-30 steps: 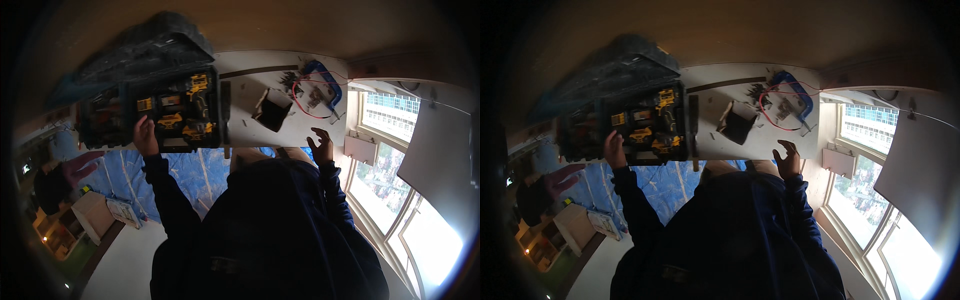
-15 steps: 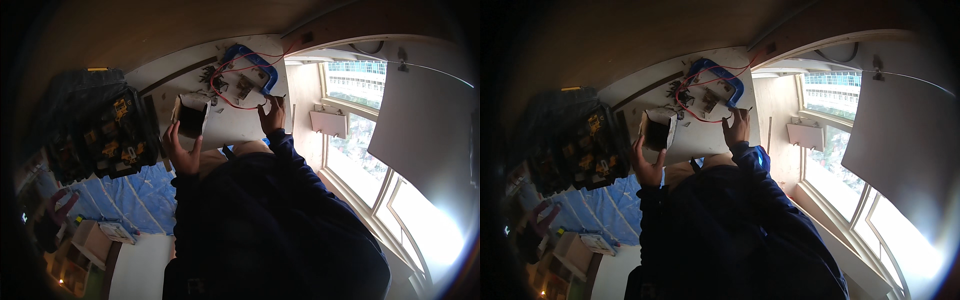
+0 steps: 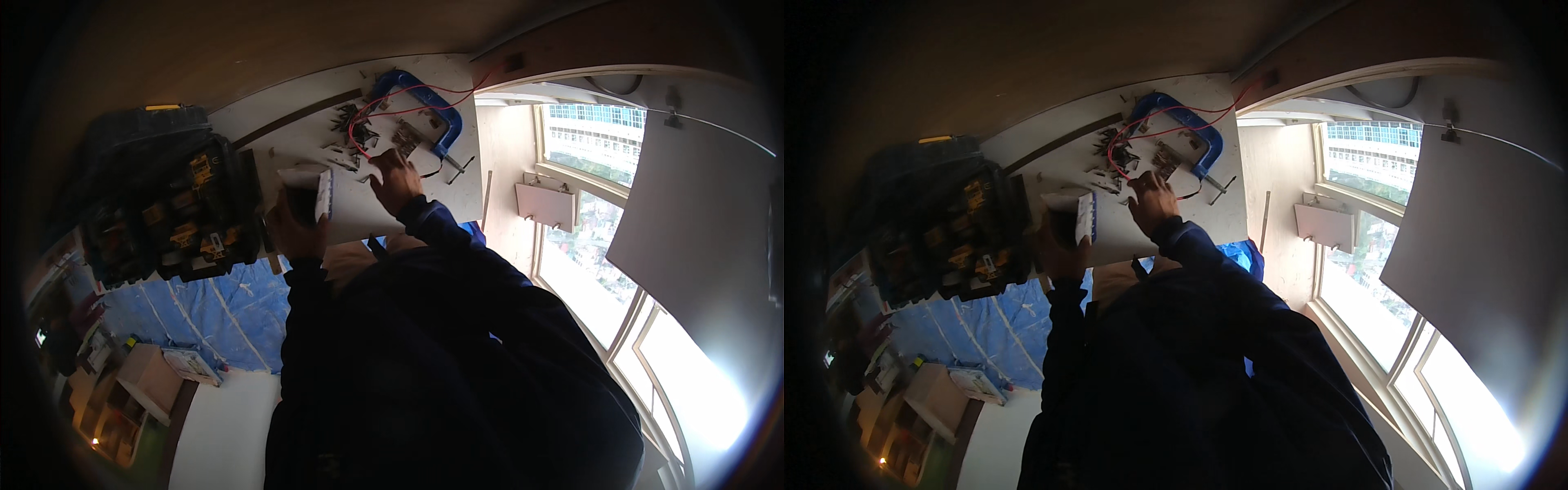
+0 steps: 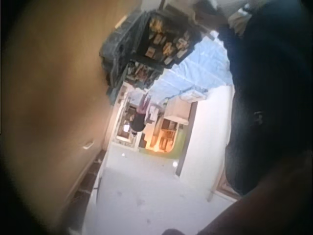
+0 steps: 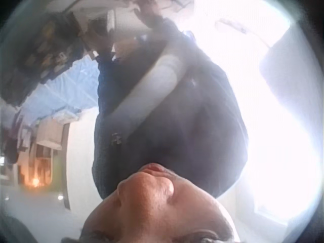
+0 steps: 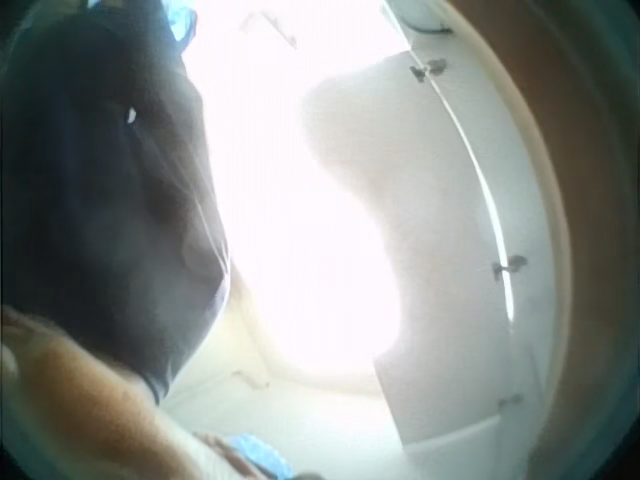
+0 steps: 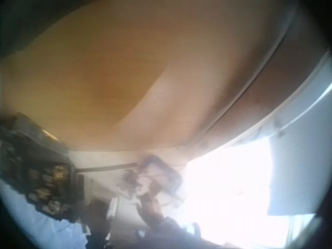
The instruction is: The person opens a toolbox and repeatedly picks up, inspects, and places back various hand tools including a hammer, screwdriver, and caliper. The person also handles a red plastic object and a metal bar, moving them around the open toolbox without completing a clear assembly or repair.
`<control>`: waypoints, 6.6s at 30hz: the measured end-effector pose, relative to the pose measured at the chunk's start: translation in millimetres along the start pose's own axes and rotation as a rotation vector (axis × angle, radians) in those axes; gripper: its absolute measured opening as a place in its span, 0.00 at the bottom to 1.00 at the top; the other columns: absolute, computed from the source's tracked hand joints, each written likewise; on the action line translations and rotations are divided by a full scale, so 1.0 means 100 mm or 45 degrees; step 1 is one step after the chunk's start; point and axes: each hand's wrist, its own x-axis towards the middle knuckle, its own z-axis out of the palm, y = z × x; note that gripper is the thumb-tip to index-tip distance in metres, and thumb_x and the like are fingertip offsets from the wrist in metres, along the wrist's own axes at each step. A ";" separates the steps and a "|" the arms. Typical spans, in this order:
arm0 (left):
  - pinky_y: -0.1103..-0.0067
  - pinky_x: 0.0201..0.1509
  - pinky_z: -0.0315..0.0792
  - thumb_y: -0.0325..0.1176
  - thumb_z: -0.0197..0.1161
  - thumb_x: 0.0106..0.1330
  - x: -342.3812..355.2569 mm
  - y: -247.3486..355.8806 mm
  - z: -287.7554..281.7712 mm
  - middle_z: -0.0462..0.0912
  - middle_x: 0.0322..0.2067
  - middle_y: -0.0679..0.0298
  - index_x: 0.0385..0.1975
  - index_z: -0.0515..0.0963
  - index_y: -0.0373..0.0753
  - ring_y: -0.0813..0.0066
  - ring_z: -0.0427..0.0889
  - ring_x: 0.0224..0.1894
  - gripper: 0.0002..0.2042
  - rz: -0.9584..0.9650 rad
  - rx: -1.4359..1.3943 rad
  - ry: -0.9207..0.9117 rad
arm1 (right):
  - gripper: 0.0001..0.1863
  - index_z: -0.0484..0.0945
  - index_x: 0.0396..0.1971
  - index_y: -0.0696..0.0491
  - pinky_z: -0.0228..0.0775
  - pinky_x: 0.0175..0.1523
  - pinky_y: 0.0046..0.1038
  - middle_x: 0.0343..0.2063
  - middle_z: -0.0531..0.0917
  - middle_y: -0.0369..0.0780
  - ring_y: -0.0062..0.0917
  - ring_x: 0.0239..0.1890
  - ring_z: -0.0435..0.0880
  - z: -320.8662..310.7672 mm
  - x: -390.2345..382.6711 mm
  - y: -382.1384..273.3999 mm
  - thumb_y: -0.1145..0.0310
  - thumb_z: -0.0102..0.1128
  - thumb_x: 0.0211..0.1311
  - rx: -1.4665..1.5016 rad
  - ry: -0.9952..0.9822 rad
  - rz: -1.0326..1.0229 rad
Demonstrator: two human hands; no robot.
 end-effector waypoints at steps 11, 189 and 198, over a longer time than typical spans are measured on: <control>0.53 0.66 0.61 0.43 0.74 0.51 -0.06 -0.13 -0.27 0.72 0.58 0.46 0.71 0.60 0.42 0.41 0.65 0.63 0.45 -0.159 -0.104 0.097 | 0.08 0.82 0.38 0.52 0.72 0.49 0.39 0.37 0.81 0.42 0.38 0.45 0.81 0.14 0.10 0.26 0.67 0.64 0.59 -0.400 0.042 -0.076; 0.57 0.72 0.58 0.61 0.62 0.63 2.87 -8.17 -3.72 0.49 0.75 0.48 0.73 0.55 0.40 0.51 0.47 0.77 0.45 0.311 0.159 -0.529 | 0.18 0.80 0.46 0.60 0.65 0.26 0.29 0.18 0.77 0.40 0.20 0.20 0.73 5.22 -2.26 -7.66 0.61 0.65 0.63 0.020 0.257 0.989; 0.61 0.71 0.61 0.47 0.64 0.65 2.51 -8.18 -3.81 0.55 0.71 0.42 0.69 0.62 0.41 0.47 0.55 0.74 0.34 0.307 -0.198 -0.262 | 0.18 0.80 0.46 0.60 0.69 0.29 0.31 0.24 0.81 0.44 0.27 0.22 0.76 5.20 -2.29 -7.49 0.63 0.66 0.64 -0.146 0.152 0.798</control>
